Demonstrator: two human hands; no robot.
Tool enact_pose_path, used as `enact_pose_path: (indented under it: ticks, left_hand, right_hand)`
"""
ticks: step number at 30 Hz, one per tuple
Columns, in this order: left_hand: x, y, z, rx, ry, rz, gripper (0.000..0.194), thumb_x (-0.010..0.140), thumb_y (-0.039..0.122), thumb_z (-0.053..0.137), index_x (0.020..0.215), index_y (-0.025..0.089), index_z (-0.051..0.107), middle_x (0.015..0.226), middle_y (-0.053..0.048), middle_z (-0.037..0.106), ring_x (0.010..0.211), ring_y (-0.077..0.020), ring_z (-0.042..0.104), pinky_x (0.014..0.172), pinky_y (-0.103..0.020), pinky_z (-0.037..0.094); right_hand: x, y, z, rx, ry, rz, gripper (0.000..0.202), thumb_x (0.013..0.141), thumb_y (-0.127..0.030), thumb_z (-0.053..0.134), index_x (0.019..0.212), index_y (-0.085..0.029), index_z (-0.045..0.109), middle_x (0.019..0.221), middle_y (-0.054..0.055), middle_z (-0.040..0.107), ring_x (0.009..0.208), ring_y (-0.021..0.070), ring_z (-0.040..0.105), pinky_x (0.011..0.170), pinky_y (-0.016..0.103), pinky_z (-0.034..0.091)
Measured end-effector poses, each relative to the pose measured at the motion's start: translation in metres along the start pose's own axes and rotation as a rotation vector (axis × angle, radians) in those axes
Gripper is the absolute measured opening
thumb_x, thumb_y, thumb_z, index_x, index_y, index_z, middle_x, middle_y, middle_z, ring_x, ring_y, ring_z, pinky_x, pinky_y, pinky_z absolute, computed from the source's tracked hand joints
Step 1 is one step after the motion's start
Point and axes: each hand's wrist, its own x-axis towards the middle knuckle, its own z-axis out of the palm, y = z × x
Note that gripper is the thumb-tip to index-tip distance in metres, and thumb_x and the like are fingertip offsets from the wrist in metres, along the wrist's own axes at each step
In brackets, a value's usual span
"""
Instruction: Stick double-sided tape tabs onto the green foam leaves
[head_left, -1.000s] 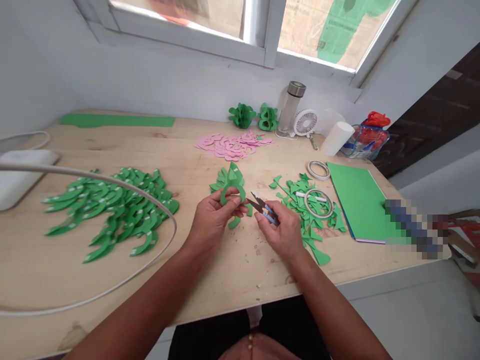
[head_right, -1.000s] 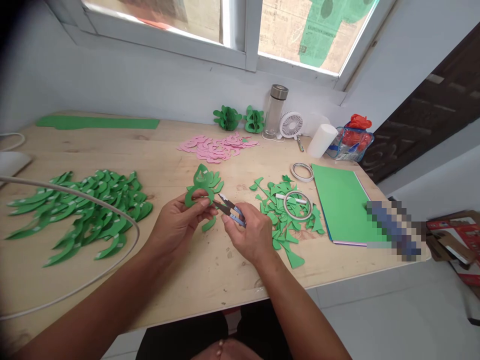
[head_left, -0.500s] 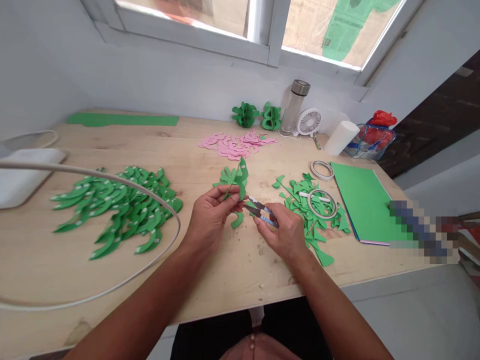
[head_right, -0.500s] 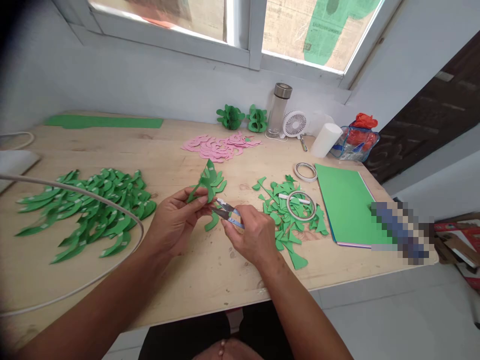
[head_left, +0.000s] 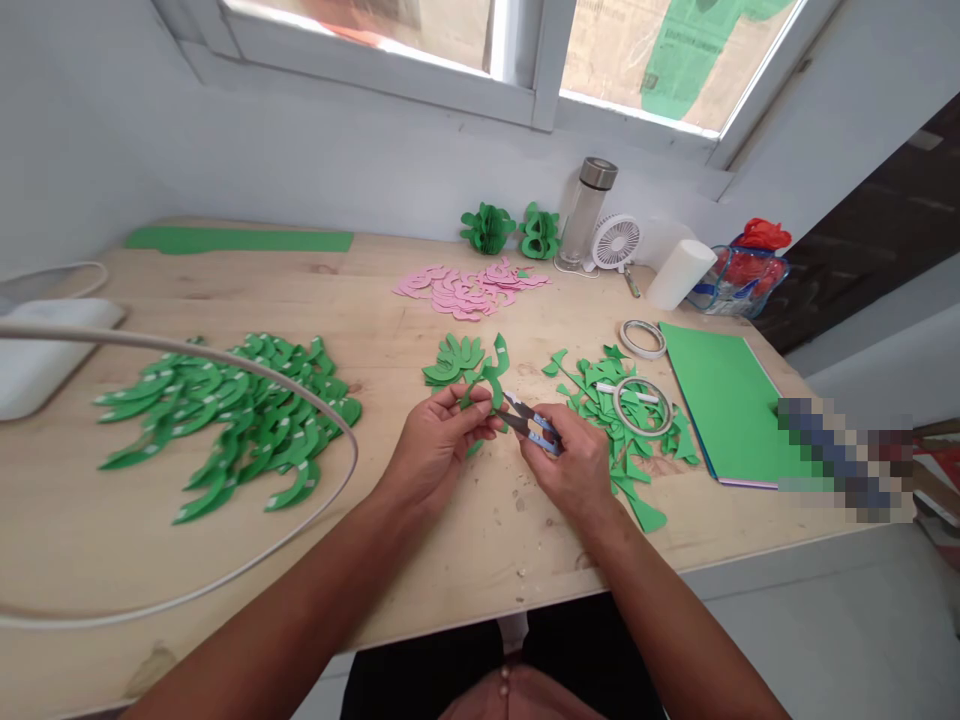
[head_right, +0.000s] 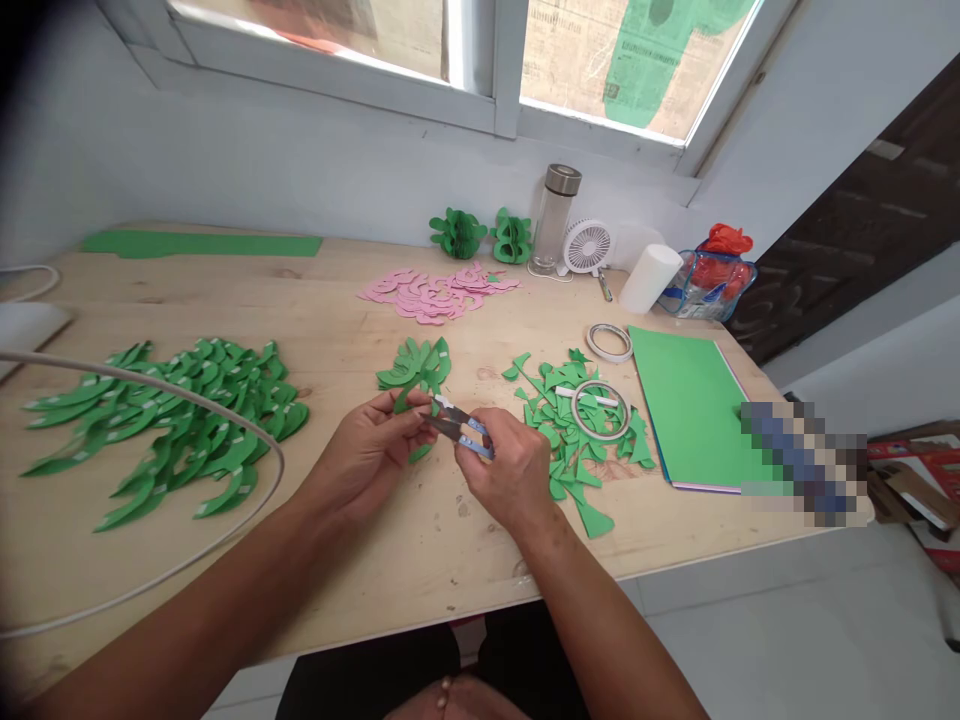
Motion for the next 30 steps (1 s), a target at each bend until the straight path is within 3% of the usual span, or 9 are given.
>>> enact_pose_path:
  ticks: [9,19,22,27,30]
  left_hand:
    - [-0.003,-0.011,0.004,-0.004,-0.1,-0.058,0.021,0.059,0.014,0.079,0.071,0.014,0.062,0.07,0.002,0.064,0.063,-0.0087,0.057,0.062,-0.021,0.046]
    - [-0.005,-0.015,0.004,0.135,-0.168,-0.057,0.012,0.062,0.016,0.073,0.07,0.015,0.063,0.073,-0.001,0.065,0.068,-0.0124,0.058,0.066,-0.025,0.046]
    - [-0.005,-0.015,0.004,0.25,-0.151,0.011,0.013,0.061,0.014,0.07,0.072,0.016,0.064,0.074,-0.002,0.065,0.069,-0.0136,0.058,0.066,-0.026,0.046]
    - [-0.005,-0.008,0.002,0.368,-0.058,0.189,0.035,0.06,0.014,0.068,0.095,0.019,0.065,0.096,-0.005,0.067,0.087,-0.0191,0.061,0.069,-0.028,0.048]
    - [-0.007,0.0,0.001,0.429,-0.01,0.314,0.031,0.066,0.018,0.068,0.096,0.02,0.064,0.102,-0.006,0.065,0.092,-0.0202,0.06,0.071,-0.029,0.049]
  right_hand:
    - [-0.002,0.001,0.002,0.064,-0.028,-0.022,0.016,0.082,-0.025,0.054,0.09,-0.018,0.066,0.079,0.005,0.072,0.07,0.0156,0.065,0.065,0.024,0.046]
    - [-0.002,-0.001,0.003,0.016,0.011,-0.047,0.017,0.085,-0.024,0.049,0.081,-0.018,0.064,0.068,0.003,0.067,0.058,0.0142,0.058,0.057,0.024,0.04]
    - [-0.001,-0.001,0.002,-0.006,0.028,-0.031,0.016,0.084,-0.023,0.05,0.078,-0.017,0.064,0.063,0.002,0.064,0.054,0.0129,0.055,0.054,0.024,0.038]
    - [-0.002,0.001,0.002,-0.07,0.055,-0.006,0.016,0.083,-0.021,0.05,0.076,-0.017,0.063,0.06,0.001,0.062,0.052,0.0123,0.052,0.054,0.024,0.036]
    - [-0.002,0.002,0.002,-0.112,0.07,-0.025,0.016,0.084,-0.021,0.05,0.077,-0.018,0.063,0.061,0.001,0.063,0.053,0.0128,0.053,0.055,0.025,0.035]
